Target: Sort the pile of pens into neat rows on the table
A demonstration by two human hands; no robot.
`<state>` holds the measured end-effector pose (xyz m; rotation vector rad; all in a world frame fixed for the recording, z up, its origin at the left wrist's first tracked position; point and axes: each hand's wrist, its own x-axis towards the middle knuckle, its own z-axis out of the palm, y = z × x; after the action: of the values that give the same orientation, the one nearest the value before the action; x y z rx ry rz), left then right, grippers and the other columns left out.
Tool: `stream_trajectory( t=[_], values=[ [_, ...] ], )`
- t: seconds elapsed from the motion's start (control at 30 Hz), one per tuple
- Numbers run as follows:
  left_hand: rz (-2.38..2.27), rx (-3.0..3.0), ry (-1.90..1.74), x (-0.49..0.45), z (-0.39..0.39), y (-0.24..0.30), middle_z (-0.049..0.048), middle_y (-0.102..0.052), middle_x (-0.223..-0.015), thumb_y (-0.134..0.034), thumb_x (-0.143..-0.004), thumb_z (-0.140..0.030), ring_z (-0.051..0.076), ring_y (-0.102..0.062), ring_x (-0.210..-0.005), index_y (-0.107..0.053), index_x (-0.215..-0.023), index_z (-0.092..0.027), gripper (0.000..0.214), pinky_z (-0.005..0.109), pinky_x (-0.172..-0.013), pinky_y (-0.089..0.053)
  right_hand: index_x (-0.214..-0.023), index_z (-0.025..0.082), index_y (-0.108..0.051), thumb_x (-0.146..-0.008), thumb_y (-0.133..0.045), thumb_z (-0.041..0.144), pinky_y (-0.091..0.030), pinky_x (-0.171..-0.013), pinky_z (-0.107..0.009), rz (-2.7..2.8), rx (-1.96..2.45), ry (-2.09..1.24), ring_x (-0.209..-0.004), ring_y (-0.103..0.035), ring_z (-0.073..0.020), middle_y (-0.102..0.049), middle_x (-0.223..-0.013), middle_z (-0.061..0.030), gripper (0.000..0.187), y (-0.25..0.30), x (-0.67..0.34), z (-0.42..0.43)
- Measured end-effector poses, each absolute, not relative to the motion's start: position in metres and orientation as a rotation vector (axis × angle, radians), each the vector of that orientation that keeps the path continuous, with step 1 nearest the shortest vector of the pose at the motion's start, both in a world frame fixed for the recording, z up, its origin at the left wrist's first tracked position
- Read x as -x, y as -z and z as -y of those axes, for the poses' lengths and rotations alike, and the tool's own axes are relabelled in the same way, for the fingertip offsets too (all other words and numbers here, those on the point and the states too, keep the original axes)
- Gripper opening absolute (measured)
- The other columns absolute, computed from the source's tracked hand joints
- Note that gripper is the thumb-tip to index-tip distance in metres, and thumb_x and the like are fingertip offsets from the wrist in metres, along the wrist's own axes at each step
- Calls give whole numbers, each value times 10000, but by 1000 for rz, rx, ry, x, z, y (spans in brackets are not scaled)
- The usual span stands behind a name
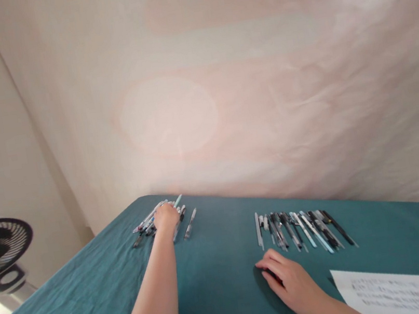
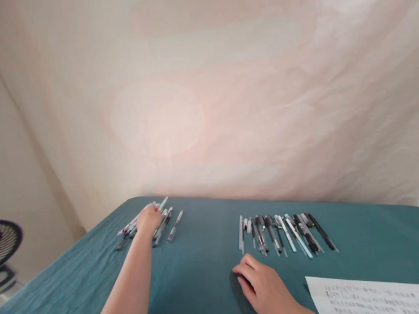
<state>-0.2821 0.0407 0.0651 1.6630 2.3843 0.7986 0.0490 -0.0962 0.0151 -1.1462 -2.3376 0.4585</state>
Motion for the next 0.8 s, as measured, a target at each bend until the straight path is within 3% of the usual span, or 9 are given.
stream_trajectory(
  t=[0.1, 0.23, 0.3, 0.4, 0.53, 0.67, 0.8],
  values=[
    [-2243, -1709, -898, 253, -48, -82, 184, -604, -960, -424, -790, -255, 270, -535, -931, -581, -974, -93, 291, 364, -785, -375, -965, 215, -568, -846, -371, 189, -413, -706, -261, 2308, 1145, -484, -790, -546, -158, -543, -909, -46, 232, -16, -49, 96],
    [-1746, -1860, -915, 186, -41, -93, 42, -627, -802, -465, -783, -350, 152, -572, -745, -602, -886, -168, 250, 245, -688, -424, -930, 211, -584, -856, -390, 284, -415, -671, -259, 2161, 1126, -622, -724, -540, -149, -558, -866, -39, 221, -15, -51, 93],
    [-1111, -1664, -874, 150, -29, -90, 41, -610, -777, -520, -754, -357, 134, -561, -692, -586, -876, -143, 255, 255, -674, -436, -920, 202, -579, -866, -363, 352, -418, -620, -252, 1985, 1128, -768, -634, -524, -131, -566, -812, -30, 269, -14, -52, 90],
    [-683, -1359, -752, 109, -12, -78, 51, -601, -754, -636, -671, -331, 127, -561, -684, -582, -848, -115, 284, 290, -720, -437, -955, 178, -550, -881, -268, 436, -391, -485, -231, 1645, 1119, -1016, -497, -471, -103, -573, -761, -29, 390, -10, -55, 84],
    [-576, -1164, -717, 85, -3, -54, 78, -613, -769, -708, -604, -305, 140, -577, -697, -584, -813, -99, 318, 322, -743, -434, -891, 143, -556, -861, -276, 495, -329, -394, -208, 1433, 1105, -1169, -412, -424, -94, -510, -542, 9, 451, -6, -59, 77],
    [-513, -1053, -802, 79, -3, -39, 87, -617, -770, -712, -612, -276, 151, -586, -717, -586, -807, -100, 292, 301, -728, -437, -893, 141, -551, -823, -364, 514, -291, -354, -189, 1370, 1120, -1202, -389, -415, -66, -577, -659, -20, 424, -2, -61, 70],
    [-455, -980, -871, 79, -4, -39, 113, -609, -964, -646, -697, -264, 157, -588, -810, -584, -959, -133, 300, 303, -779, -429, -896, 133, -550, -817, -361, 524, -277, -340, -181, 1348, 1118, -1262, -368, -412, -56, -570, -639, -15, 442, 1, -63, 66]
  ],
)
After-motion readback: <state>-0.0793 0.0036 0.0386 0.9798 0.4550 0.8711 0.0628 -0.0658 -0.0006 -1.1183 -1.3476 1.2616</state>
